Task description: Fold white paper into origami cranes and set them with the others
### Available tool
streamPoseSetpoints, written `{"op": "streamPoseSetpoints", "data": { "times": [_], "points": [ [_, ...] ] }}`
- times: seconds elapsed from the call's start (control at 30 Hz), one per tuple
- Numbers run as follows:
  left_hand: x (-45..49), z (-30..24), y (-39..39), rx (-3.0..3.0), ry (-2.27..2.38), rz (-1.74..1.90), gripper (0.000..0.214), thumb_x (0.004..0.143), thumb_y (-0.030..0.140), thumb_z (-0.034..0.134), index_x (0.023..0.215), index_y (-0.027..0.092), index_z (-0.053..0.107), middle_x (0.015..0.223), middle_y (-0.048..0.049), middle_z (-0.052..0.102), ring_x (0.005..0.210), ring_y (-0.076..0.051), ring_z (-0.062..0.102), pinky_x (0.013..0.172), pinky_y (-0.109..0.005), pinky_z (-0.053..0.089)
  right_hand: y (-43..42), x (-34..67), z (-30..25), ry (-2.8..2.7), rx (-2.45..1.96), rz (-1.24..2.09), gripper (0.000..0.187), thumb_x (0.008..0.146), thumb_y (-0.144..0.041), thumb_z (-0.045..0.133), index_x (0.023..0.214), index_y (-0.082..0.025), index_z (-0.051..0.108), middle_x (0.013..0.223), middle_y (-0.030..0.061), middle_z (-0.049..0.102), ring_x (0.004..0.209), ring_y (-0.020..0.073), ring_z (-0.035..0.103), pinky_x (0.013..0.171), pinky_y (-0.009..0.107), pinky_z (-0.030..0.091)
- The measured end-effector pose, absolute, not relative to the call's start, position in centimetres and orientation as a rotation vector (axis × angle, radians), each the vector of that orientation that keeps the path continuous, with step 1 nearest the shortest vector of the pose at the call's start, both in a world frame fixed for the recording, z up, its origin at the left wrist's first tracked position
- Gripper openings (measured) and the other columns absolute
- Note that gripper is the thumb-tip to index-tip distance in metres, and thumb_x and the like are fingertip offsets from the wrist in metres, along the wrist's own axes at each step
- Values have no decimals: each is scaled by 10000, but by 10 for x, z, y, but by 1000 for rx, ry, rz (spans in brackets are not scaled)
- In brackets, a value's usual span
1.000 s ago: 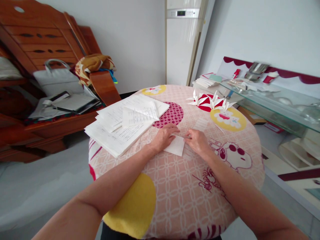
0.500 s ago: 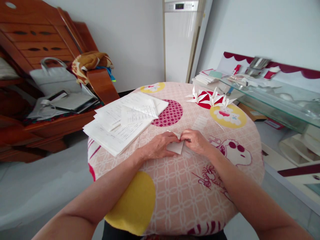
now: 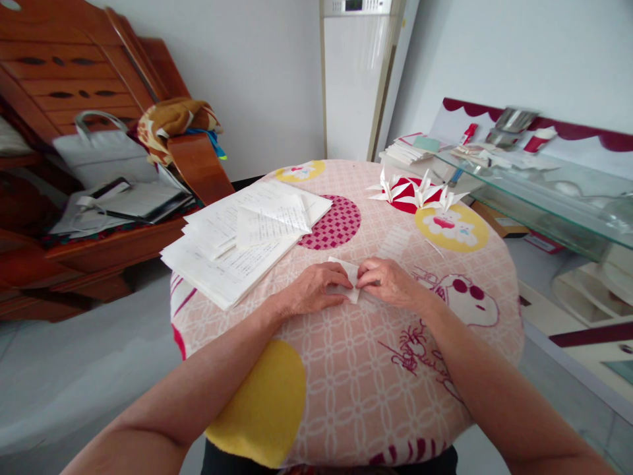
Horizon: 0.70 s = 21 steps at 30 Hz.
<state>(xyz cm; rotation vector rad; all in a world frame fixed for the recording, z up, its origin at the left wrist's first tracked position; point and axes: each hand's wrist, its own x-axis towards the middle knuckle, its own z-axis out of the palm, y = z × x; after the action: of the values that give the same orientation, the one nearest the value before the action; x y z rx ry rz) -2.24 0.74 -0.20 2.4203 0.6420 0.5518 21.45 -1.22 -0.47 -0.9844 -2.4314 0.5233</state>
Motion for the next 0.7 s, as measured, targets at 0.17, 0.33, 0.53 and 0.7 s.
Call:
{"op": "streamPoseSetpoints", "data": {
  "times": [0.17,0.33,0.53,0.7],
  "points": [
    [-21,0,8,2352,662,549,182,825,296,716,981,205,745,962,-57,688,832,-157,622,729,-261,476,-13,214,-3,-2426,-1002,557,261,794,-19,605,829,-214,774,885,27,677,822,150,623,765,272,449],
    [-21,3,8,2306,680,559,190,832,320,710,961,186,745,920,-55,683,785,-143,607,691,-240,461,-15,213,1,-2447,-981,570,173,810,-77,656,850,-199,772,882,34,660,823,156,610,756,277,438],
    [-19,4,4,2358,717,579,162,875,273,643,959,171,737,898,-55,688,767,-135,605,699,-241,458,-16,211,4,-2461,-1016,572,118,842,-117,671,801,-176,765,872,45,660,808,155,601,747,281,423],
    [-15,3,-1,2397,791,600,139,884,248,613,865,160,719,807,-35,679,694,-122,578,653,-234,435,-16,211,2,-2447,-1010,558,155,872,-137,643,771,-182,752,869,45,653,808,155,587,747,282,420]
  ]
}}
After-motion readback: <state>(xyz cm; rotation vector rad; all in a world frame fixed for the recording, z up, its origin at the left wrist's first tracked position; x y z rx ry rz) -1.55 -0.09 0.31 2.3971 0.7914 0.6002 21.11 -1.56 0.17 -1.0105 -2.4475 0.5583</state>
